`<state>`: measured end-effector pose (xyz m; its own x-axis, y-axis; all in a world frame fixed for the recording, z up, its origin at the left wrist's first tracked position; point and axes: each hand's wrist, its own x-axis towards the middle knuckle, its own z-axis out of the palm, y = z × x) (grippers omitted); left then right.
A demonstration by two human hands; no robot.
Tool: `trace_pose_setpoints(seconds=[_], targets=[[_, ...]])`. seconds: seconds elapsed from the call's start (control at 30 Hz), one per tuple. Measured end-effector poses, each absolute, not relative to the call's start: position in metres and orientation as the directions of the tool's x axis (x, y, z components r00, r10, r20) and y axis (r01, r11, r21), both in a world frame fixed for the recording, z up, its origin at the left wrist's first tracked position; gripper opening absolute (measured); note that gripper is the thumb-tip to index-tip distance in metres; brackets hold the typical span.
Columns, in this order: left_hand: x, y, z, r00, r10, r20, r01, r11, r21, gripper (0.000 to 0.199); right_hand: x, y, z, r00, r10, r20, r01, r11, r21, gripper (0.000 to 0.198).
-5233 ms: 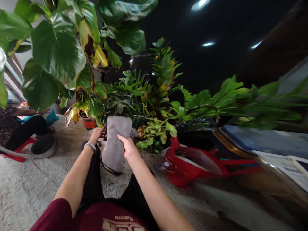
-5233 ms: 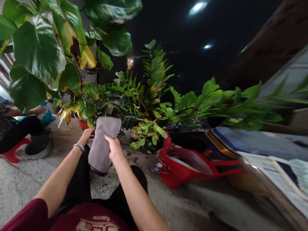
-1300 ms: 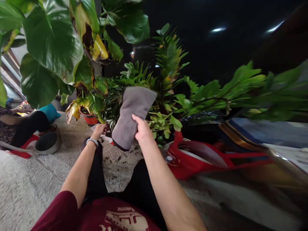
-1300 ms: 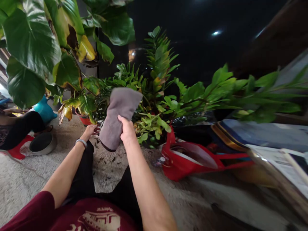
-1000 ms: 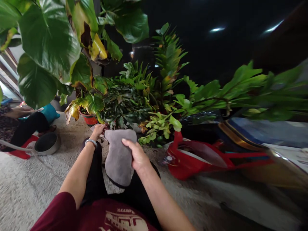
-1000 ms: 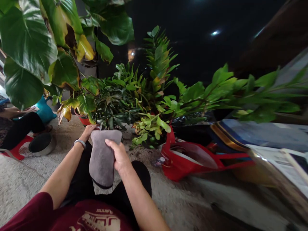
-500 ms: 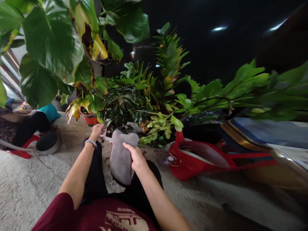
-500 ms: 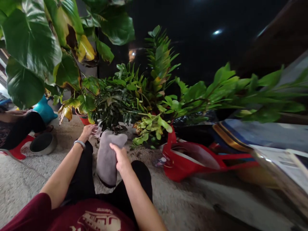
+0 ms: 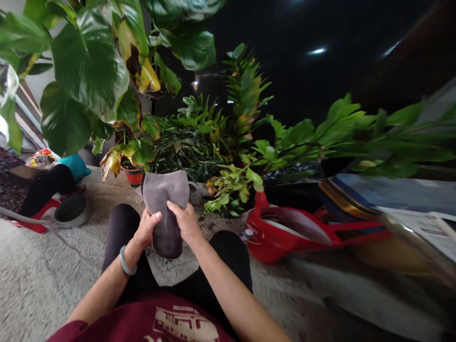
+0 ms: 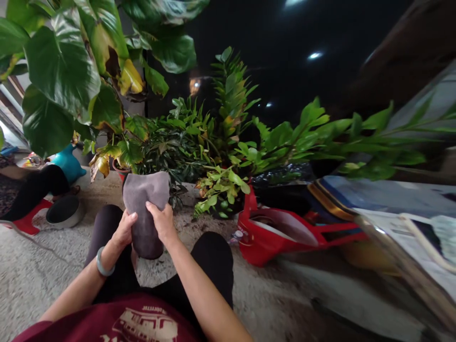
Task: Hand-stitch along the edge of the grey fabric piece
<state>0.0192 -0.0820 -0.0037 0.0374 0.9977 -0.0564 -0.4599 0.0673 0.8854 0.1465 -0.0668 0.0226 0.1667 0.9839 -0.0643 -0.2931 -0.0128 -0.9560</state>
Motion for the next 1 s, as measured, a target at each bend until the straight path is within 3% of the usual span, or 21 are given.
trace_pose_setpoints(seconds=[0.23, 0.33, 0.43, 0.53, 0.6, 0.7, 0.8, 1.0], targets=[[0.041, -0.1, 0.003, 0.041, 0.998, -0.046, -0.323, 0.057, 0.945, 0.064, 0.138, -0.079, 0.021, 0.331, 0.94, -0.083, -0.302, 0.022, -0.953, 0.029], [0.044, -0.095, 0.005, -0.043, 0.998, -0.052, -0.292, 0.037, 0.956, 0.055, 0.141, -0.077, 0.03, 0.222, 0.975, -0.017, -0.285, 0.049, -0.957, 0.033], [0.034, -0.082, 0.011, -0.185, 0.981, -0.062, -0.267, 0.011, 0.964, 0.049, 0.157, -0.058, 0.031, 0.082, 0.988, 0.132, -0.158, 0.144, -0.977, 0.034], [0.018, -0.063, 0.034, -0.258, 0.965, -0.049, -0.251, -0.018, 0.968, 0.05, 0.184, -0.017, 0.02, 0.306, 0.909, 0.283, 0.041, 0.285, -0.958, 0.034], [0.008, -0.045, 0.061, -0.247, 0.969, 0.003, -0.225, -0.061, 0.972, 0.051, 0.2, 0.014, 0.009, 0.483, 0.827, 0.287, 0.074, 0.288, -0.955, 0.045], [-0.004, -0.011, 0.104, -0.217, 0.968, 0.125, -0.196, -0.169, 0.966, 0.051, 0.21, 0.045, -0.008, 0.49, 0.87, 0.051, -0.158, 0.146, -0.977, 0.053], [-0.01, 0.021, 0.115, -0.256, 0.956, 0.143, -0.226, -0.203, 0.953, 0.047, 0.207, 0.053, -0.018, 0.242, 0.955, -0.171, -0.427, -0.053, -0.903, 0.042], [-0.019, -0.008, 0.035, -0.194, 0.948, -0.254, -0.309, 0.186, 0.933, 0.033, 0.206, 0.048, -0.022, 0.088, 0.984, -0.155, -0.514, -0.089, -0.853, 0.038]])
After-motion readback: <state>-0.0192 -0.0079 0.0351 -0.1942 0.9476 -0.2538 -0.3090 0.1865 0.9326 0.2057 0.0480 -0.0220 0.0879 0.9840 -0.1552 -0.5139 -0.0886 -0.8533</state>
